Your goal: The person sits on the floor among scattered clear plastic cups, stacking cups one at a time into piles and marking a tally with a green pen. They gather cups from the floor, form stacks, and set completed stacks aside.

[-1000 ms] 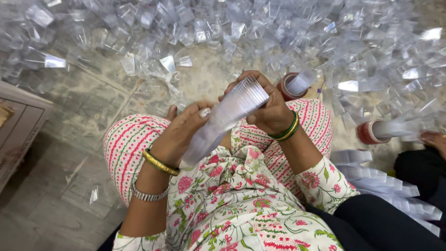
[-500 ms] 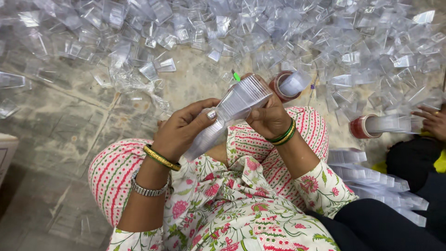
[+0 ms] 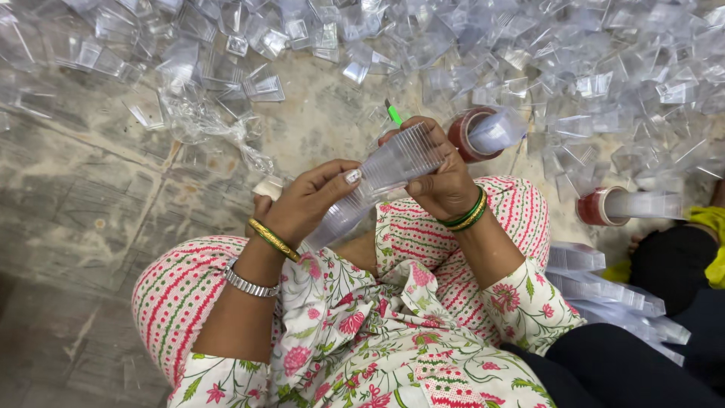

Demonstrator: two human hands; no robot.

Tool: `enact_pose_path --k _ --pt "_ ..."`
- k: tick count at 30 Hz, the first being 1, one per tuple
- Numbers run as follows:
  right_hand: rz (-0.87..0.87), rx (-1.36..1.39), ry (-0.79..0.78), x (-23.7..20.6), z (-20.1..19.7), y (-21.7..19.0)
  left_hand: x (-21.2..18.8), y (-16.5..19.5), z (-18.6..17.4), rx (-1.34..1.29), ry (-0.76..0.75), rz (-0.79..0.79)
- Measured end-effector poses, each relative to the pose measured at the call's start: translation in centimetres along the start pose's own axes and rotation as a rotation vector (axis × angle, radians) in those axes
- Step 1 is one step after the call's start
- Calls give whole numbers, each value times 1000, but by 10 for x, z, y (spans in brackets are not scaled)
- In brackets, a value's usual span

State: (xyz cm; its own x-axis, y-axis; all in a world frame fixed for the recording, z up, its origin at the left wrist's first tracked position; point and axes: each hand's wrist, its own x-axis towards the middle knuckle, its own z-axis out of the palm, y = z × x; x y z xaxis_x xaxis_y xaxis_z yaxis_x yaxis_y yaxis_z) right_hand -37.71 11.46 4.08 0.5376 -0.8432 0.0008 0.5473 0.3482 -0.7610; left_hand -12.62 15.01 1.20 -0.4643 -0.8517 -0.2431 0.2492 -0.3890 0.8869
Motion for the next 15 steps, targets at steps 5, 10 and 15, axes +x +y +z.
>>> enact_pose_path --k 5,10,15 --pt "20 15 -2 -2 -2 4 1 -10 0 18 -28 1" --pt "40 14 -1 -2 -6 5 2 -11 -3 55 26 28" --pt "84 -78 -19 -6 -13 5 3 -17 -2 -31 -34 37"
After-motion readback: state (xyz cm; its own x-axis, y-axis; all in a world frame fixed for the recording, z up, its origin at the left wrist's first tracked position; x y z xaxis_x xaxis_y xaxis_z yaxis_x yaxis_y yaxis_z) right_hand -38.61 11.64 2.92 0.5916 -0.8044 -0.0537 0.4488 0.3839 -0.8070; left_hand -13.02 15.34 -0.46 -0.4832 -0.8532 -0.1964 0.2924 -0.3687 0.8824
